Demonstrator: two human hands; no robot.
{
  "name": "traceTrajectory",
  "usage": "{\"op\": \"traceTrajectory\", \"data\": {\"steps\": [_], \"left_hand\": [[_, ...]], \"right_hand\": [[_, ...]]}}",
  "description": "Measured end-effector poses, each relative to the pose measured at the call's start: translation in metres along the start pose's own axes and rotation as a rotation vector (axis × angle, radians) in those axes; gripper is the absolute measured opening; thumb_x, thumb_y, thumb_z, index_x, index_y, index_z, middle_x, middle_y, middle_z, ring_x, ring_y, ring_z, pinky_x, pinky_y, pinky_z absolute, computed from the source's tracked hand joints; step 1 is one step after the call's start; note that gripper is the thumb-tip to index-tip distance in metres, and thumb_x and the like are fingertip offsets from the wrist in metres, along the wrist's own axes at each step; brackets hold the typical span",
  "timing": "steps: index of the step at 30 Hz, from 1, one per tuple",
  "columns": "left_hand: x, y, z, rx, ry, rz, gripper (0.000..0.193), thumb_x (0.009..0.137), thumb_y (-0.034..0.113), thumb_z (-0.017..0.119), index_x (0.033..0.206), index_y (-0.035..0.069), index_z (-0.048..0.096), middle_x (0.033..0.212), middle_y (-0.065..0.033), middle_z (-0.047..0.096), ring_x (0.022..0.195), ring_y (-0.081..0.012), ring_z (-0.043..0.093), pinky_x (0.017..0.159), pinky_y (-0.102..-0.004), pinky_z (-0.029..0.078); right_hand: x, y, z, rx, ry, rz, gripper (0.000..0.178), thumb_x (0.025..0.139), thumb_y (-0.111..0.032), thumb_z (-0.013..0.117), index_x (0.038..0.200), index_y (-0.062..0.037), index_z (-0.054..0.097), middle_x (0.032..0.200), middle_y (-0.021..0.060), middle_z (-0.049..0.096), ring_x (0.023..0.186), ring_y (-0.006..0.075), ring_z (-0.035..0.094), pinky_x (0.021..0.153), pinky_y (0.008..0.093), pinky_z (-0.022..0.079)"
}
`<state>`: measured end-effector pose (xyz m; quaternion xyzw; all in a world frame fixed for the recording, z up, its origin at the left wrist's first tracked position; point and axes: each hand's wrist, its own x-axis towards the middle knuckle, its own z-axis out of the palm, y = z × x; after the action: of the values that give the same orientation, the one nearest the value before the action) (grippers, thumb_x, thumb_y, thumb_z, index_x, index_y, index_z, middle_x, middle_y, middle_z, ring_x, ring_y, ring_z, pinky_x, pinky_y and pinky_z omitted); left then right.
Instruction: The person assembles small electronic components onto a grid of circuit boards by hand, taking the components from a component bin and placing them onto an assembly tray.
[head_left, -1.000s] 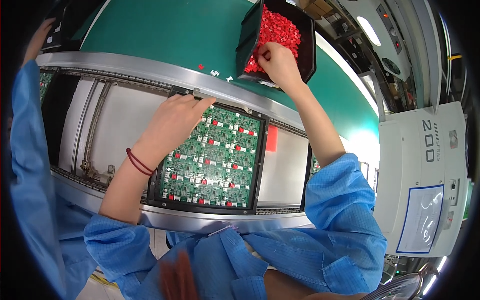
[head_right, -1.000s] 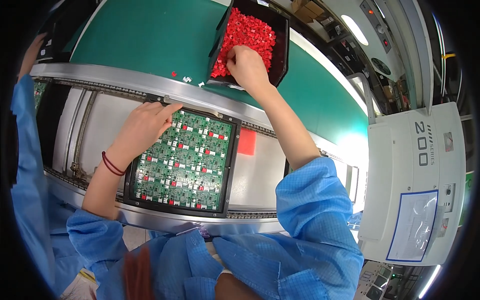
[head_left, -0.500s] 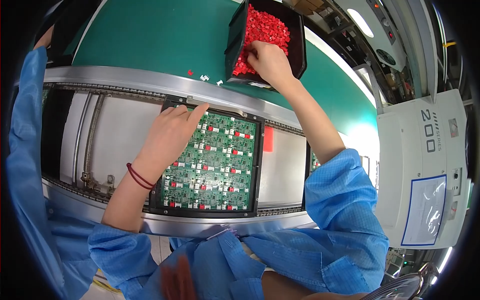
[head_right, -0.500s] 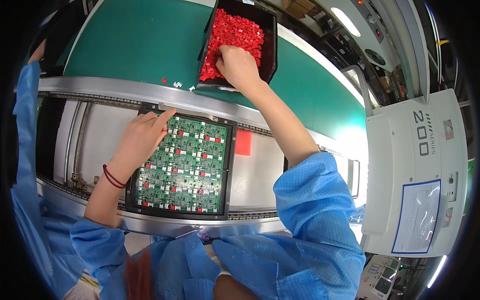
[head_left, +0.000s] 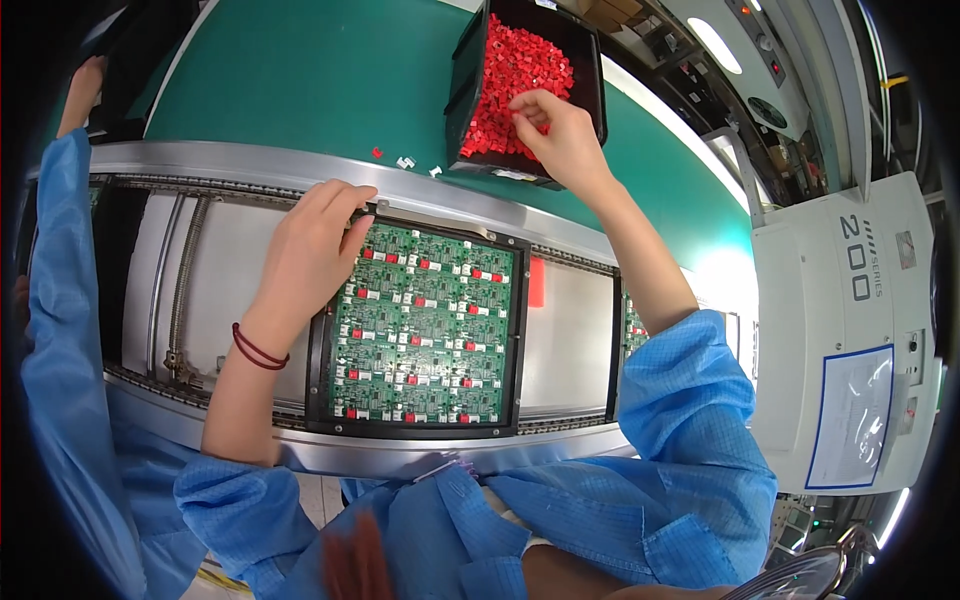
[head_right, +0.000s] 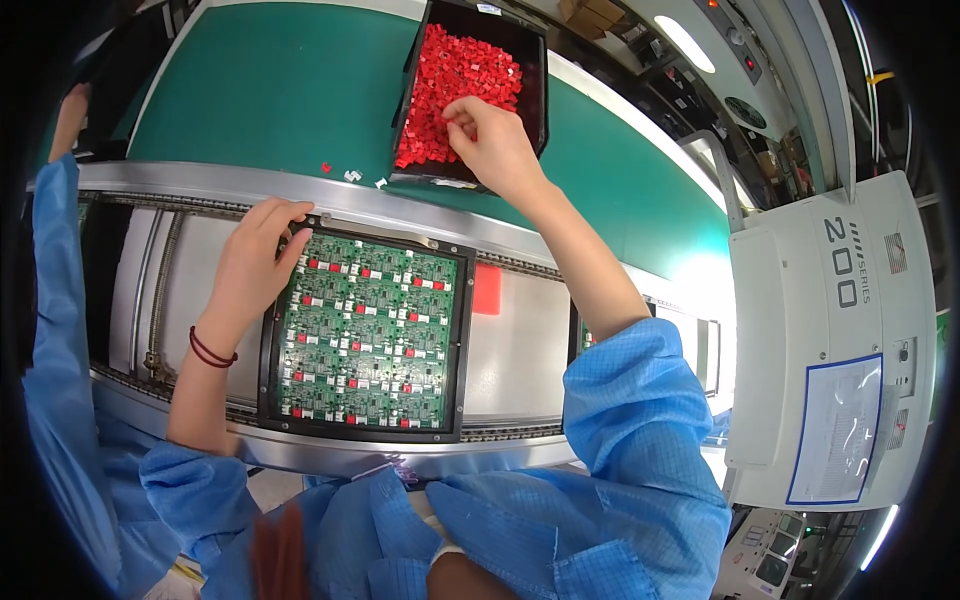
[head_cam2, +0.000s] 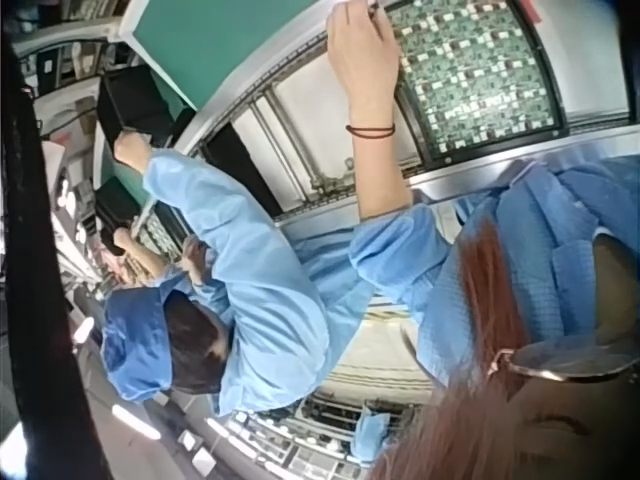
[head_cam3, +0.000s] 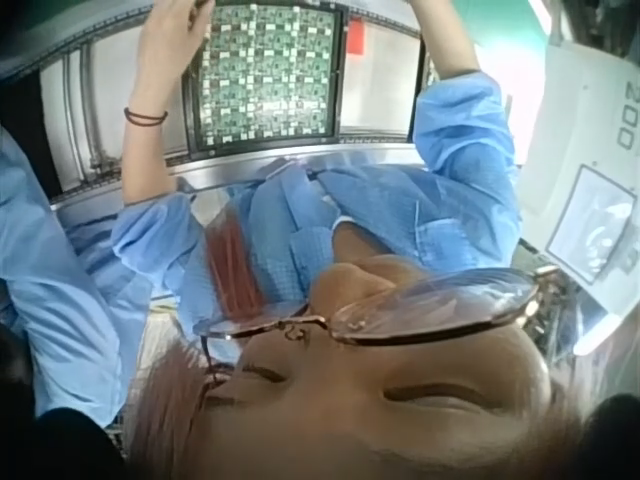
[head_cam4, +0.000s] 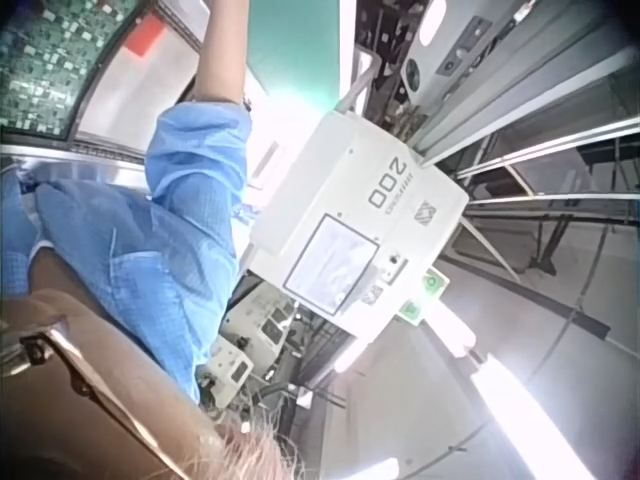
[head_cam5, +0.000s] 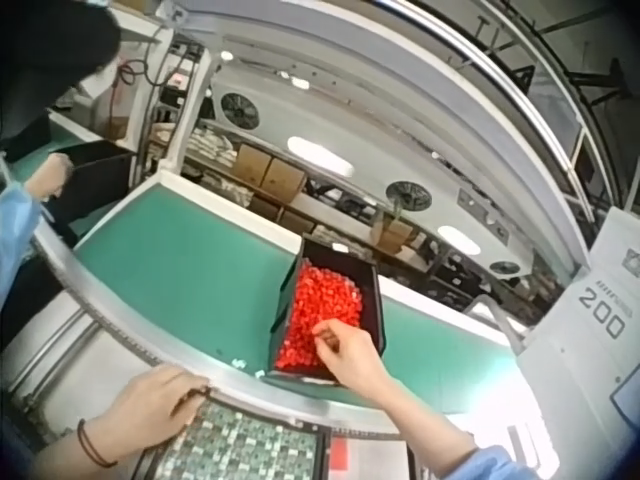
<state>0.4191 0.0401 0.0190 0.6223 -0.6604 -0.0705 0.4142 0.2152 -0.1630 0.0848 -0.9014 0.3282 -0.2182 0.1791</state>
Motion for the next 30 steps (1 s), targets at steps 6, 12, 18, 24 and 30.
{"op": "traceTrajectory", "data": {"steps": [6,12,18,24,30], "left_hand": [[0.001,0.011,0.006,-0.286,-0.057,-0.092,0.016,0.08,0.003,0.06,0.096,0.002,0.059,0.093,-0.0082,0.058,0.074,-0.0201,0.058,0.062,-0.0297,0.046],[-0.003,0.002,0.007,-0.062,-0.029,0.069,0.013,0.078,0.001,0.059,0.091,0.002,0.059,0.097,-0.0084,0.058,0.082,-0.0257,0.059,0.069,-0.034,0.049],[0.01,-0.016,0.011,0.107,0.09,0.129,0.014,0.077,0.0,0.058,0.091,0.002,0.059,0.105,-0.0092,0.057,0.083,-0.0262,0.06,0.071,-0.035,0.049],[0.092,0.05,0.042,0.055,-0.001,0.475,0.018,0.074,0.001,0.056,0.092,0.0,0.059,0.103,-0.0108,0.058,0.096,-0.0271,0.056,0.079,-0.0353,0.049],[0.171,0.041,0.103,0.469,-0.267,0.207,0.038,0.078,0.003,0.049,0.116,0.0,0.05,0.118,-0.0209,0.05,0.11,-0.033,0.049,0.088,-0.0403,0.046]], "right_hand": [[-0.034,-0.038,0.005,0.144,-0.113,-0.057,0.013,0.081,-0.003,0.059,0.094,-0.0002,0.059,0.085,0.0074,0.065,0.082,0.0143,0.064,0.073,0.0266,0.05],[-0.066,-0.04,0.025,0.349,-0.345,-0.018,0.012,0.08,-0.003,0.058,0.092,-0.0005,0.057,0.089,0.007,0.063,0.084,0.015,0.063,0.077,0.028,0.048],[-0.089,-0.018,0.029,0.363,-0.336,-0.012,0.012,0.078,-0.002,0.058,0.089,-0.0008,0.054,0.076,0.0067,0.057,0.069,0.0157,0.055,0.068,0.0287,0.046],[-0.109,-0.014,0.007,0.268,-0.347,-0.09,0.012,0.077,-0.004,0.057,0.088,-0.0011,0.053,0.076,0.0092,0.054,0.066,0.0196,0.054,0.06,0.0327,0.045],[-0.118,-0.007,0.006,0.223,-0.324,-0.064,0.015,0.079,-0.006,0.058,0.094,-0.0028,0.054,0.077,0.0121,0.058,0.068,0.0228,0.059,0.061,0.0324,0.048]]}}
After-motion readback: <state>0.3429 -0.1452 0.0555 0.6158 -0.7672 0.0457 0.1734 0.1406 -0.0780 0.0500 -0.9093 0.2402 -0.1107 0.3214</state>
